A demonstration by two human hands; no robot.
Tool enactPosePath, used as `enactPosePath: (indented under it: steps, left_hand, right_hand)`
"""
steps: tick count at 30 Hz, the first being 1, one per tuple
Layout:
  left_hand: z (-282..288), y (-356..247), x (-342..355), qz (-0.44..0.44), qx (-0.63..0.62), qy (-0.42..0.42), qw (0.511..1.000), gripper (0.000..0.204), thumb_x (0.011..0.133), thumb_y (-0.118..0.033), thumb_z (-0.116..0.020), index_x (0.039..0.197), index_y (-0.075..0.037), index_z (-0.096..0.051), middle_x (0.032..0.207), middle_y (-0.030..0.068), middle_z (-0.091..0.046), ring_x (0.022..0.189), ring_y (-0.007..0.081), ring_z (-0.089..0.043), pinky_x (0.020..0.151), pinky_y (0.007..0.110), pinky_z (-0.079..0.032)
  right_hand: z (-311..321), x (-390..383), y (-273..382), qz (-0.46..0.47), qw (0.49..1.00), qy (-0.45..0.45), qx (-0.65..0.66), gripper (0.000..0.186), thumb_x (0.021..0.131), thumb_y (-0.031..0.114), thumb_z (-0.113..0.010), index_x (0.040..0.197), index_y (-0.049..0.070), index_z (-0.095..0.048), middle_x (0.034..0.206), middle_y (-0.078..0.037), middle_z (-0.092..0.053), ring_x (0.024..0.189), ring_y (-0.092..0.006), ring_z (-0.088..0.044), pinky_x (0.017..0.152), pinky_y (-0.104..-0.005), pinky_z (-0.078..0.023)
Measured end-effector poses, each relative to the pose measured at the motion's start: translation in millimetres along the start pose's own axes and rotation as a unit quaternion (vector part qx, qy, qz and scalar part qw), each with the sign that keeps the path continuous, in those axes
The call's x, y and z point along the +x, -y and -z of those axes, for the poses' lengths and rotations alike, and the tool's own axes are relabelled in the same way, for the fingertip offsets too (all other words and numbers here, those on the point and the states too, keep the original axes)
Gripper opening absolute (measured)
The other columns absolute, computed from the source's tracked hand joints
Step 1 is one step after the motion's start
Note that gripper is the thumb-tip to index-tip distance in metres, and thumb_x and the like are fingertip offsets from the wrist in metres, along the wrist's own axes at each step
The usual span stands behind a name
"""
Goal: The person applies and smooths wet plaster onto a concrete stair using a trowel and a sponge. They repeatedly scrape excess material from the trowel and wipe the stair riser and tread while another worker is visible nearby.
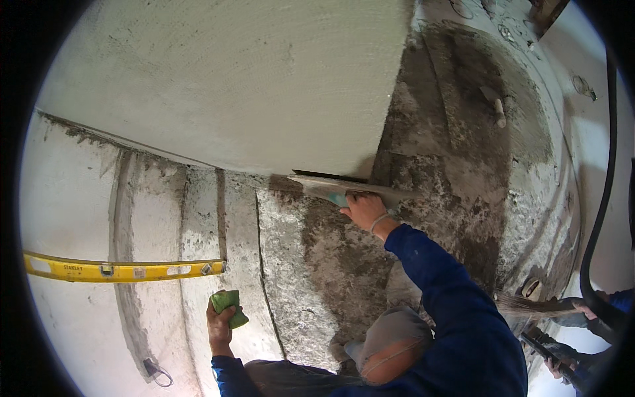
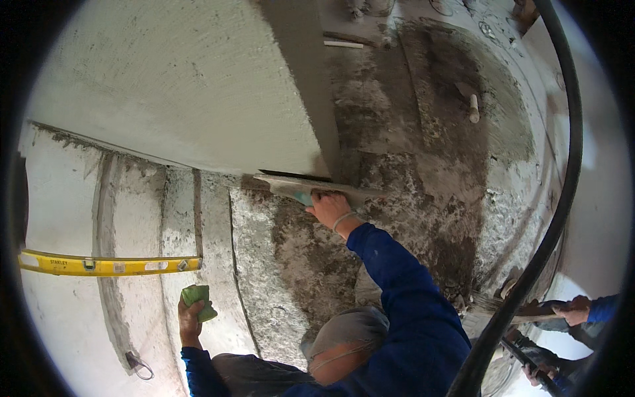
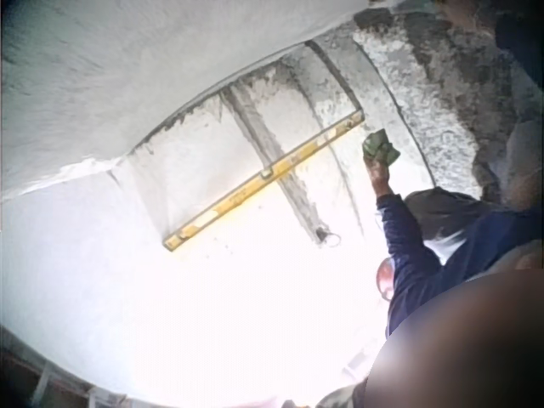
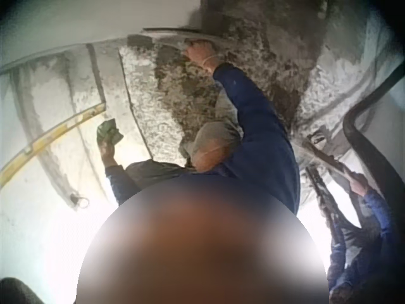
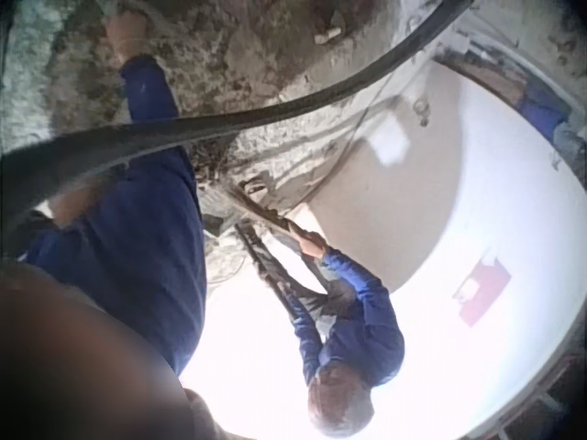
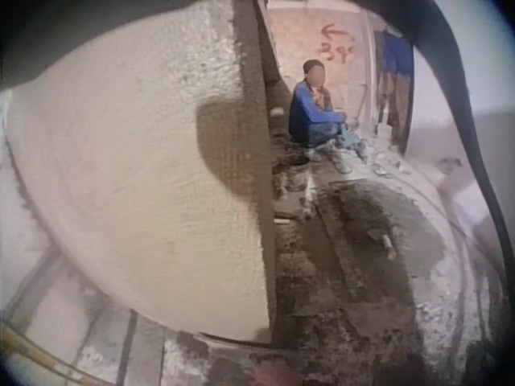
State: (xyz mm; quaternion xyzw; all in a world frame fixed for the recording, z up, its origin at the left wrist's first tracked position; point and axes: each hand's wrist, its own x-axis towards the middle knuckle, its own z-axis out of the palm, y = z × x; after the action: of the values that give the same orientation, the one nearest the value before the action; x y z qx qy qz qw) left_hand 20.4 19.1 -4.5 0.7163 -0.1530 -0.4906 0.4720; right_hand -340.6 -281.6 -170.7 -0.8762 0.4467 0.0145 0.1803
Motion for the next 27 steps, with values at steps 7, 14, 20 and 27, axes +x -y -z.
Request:
enactPosePath:
  steps: [7, 14, 20, 27]
  left_hand:
    - [-2.9, -8.1, -13.9, 0.000, 0.011, -0.026, 1.000, 0.056, 0.074, 0.003, -0.064, 0.127, 0.000, -0.047, 0.099, 0.0130, -0.063, 0.080, 0.0252, -0.067, 0.072, 0.038, -0.058]
    - [3.2, -8.0, -35.4, -0.055, -0.030, 0.026, 0.998, 0.058, 0.073, -0.002, -0.069, 0.128, -0.001, -0.048, 0.100, 0.0124, -0.063, 0.080, 0.0234, -0.066, 0.072, 0.037, -0.058]
    - [41.0, -0.5, -41.7, -0.095, -0.052, -0.021, 0.994, 0.060, 0.073, -0.010, -0.068, 0.129, -0.004, -0.048, 0.105, 0.0118, -0.061, 0.082, 0.0246, -0.065, 0.072, 0.038, -0.057]
    - [43.9, 1.0, -43.2, -0.138, -0.125, 0.035, 0.982, 0.060, 0.072, -0.009, -0.067, 0.128, -0.001, -0.048, 0.104, 0.0106, -0.061, 0.081, 0.0226, -0.064, 0.076, 0.036, -0.056]
  right_hand:
    - [27.0, 48.6, 57.8, 0.058, 0.997, -0.057, -0.007, 0.050, 0.096, 0.045, -0.051, 0.113, -0.001, -0.061, 0.096, -0.020, -0.070, 0.083, -0.0288, -0.070, 0.069, -0.0386, -0.058]
    - [145.8, 135.4, 231.3, 0.107, 0.969, -0.142, 0.174, 0.045, 0.092, 0.041, -0.057, 0.100, -0.003, -0.064, 0.092, -0.021, -0.069, 0.083, -0.0329, -0.069, 0.073, -0.0409, -0.055]
    - [180.2, 28.0, 267.2, 0.217, 0.930, -0.230, 0.190, 0.039, 0.088, 0.033, -0.066, 0.102, -0.002, -0.056, 0.075, -0.020, -0.065, 0.071, -0.0334, -0.068, 0.061, -0.0419, -0.054]
    - [146.7, -152.4, 122.9, 0.166, 0.981, -0.047, 0.087, 0.033, 0.085, 0.032, -0.069, 0.101, 0.004, -0.063, 0.079, -0.014, -0.065, 0.072, -0.0331, -0.065, 0.066, -0.0427, -0.052]
